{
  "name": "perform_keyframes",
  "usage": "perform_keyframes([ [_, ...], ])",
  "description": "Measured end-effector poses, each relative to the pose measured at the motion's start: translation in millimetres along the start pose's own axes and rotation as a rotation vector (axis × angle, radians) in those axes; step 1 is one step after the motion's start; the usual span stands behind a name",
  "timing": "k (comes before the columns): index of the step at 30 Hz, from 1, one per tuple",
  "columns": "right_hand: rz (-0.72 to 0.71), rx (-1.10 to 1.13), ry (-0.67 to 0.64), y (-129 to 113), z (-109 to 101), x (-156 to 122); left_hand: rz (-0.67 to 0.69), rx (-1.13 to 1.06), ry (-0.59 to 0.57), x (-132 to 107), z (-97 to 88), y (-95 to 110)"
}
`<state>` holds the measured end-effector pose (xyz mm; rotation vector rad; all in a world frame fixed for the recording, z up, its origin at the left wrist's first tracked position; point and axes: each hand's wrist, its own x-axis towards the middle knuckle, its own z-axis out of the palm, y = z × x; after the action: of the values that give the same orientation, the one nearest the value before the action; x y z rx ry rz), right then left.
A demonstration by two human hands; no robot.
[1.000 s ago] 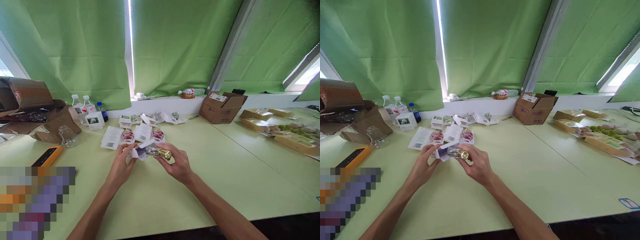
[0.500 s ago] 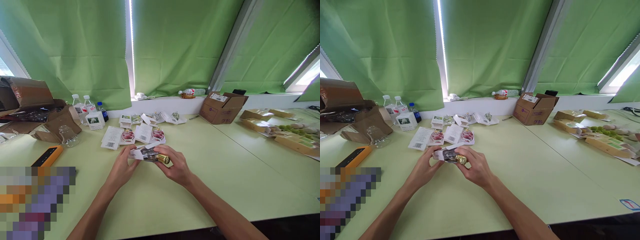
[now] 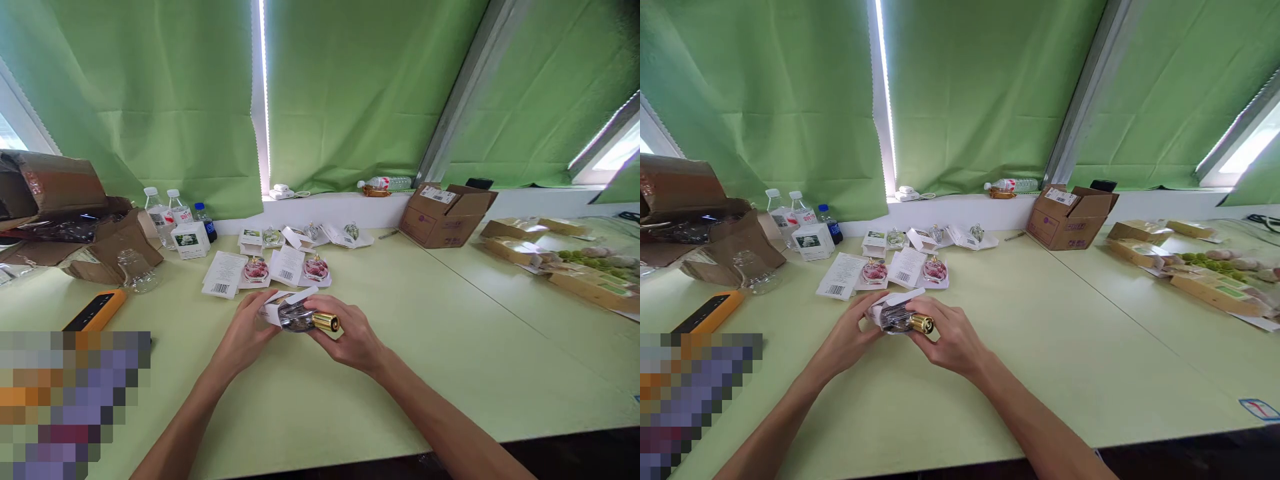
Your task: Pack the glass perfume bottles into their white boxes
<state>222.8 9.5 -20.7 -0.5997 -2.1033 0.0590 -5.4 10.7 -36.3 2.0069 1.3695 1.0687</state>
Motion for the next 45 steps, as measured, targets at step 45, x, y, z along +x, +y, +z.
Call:
perform_keyframes([
  [45, 0.008, -0.089, -0.169, -3.4, -0.9, 3.5, -0.061, -0.219, -0.071, 1.5, 0.4, -5.2],
])
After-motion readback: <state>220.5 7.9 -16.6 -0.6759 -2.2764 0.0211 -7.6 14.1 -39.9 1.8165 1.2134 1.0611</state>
